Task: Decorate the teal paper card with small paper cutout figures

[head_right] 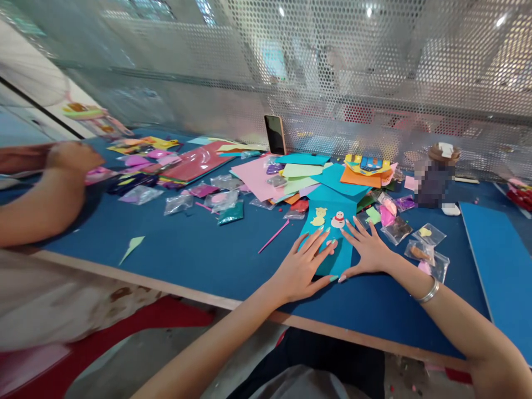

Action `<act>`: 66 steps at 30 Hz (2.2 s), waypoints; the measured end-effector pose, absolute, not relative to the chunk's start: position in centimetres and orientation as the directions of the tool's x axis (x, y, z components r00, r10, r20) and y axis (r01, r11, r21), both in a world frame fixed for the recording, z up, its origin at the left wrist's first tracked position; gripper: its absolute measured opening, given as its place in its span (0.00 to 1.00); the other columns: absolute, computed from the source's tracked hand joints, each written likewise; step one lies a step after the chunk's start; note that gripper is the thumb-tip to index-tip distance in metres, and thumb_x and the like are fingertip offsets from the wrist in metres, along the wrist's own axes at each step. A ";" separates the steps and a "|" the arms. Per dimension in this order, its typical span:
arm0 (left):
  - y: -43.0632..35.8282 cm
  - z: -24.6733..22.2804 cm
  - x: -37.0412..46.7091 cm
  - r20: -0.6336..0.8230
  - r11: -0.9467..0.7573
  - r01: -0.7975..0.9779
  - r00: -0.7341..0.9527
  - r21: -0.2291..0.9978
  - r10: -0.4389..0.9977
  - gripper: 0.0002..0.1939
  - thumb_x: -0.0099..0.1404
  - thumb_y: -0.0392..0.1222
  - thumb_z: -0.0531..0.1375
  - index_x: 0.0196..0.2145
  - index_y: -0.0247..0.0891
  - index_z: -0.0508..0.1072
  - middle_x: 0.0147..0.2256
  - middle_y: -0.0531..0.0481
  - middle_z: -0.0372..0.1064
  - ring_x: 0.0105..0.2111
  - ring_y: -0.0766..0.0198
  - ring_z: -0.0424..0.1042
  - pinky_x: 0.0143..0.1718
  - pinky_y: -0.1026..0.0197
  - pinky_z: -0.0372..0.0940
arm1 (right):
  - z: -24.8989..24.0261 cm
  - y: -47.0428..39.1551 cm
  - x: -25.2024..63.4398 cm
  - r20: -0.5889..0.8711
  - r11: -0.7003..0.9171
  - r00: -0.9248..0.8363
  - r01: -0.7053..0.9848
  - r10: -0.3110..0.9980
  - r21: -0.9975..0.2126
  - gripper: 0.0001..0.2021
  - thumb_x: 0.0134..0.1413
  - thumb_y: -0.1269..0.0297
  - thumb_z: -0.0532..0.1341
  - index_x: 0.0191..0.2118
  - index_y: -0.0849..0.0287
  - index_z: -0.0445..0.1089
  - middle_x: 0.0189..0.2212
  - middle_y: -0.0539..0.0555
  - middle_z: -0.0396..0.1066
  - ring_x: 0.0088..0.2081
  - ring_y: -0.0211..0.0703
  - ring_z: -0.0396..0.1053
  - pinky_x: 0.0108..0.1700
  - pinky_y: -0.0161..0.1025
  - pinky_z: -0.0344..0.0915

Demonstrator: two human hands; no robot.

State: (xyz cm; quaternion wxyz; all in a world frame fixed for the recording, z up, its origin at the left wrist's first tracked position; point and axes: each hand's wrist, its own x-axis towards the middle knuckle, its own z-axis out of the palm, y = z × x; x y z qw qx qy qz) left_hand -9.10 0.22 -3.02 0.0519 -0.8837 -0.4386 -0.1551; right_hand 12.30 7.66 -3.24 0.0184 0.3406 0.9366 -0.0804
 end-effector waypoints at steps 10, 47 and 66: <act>-0.5 -2.8 -10.0 0.394 -0.654 0.749 0.572 0.105 0.719 0.23 0.58 0.52 0.52 0.48 0.38 0.67 0.56 0.41 0.52 0.57 0.48 0.47 0.56 0.43 0.42 | -3.3 7.7 12.3 -0.091 0.754 -0.767 0.642 0.636 -0.141 0.55 0.32 0.28 0.48 0.62 0.56 0.29 0.61 0.56 0.23 0.60 0.59 0.20 0.53 0.62 0.17; -0.2 -3.1 -10.0 0.467 -0.681 0.733 0.602 0.000 0.648 0.20 0.59 0.51 0.51 0.46 0.41 0.68 0.54 0.44 0.57 0.56 0.51 0.52 0.56 0.44 0.39 | -2.3 7.4 12.1 -0.135 0.747 -0.768 0.640 0.626 -0.179 0.53 0.35 0.30 0.49 0.62 0.56 0.27 0.61 0.54 0.22 0.60 0.58 0.18 0.54 0.60 0.16; 1.7 -2.5 -10.2 0.442 -0.694 0.720 0.630 -0.025 0.638 0.21 0.62 0.46 0.49 0.52 0.38 0.60 0.56 0.41 0.53 0.57 0.53 0.49 0.55 0.48 0.44 | -2.8 7.4 12.0 -0.027 0.754 -0.769 0.632 0.638 -0.177 0.56 0.28 0.29 0.52 0.62 0.57 0.36 0.61 0.58 0.31 0.60 0.61 0.26 0.54 0.64 0.20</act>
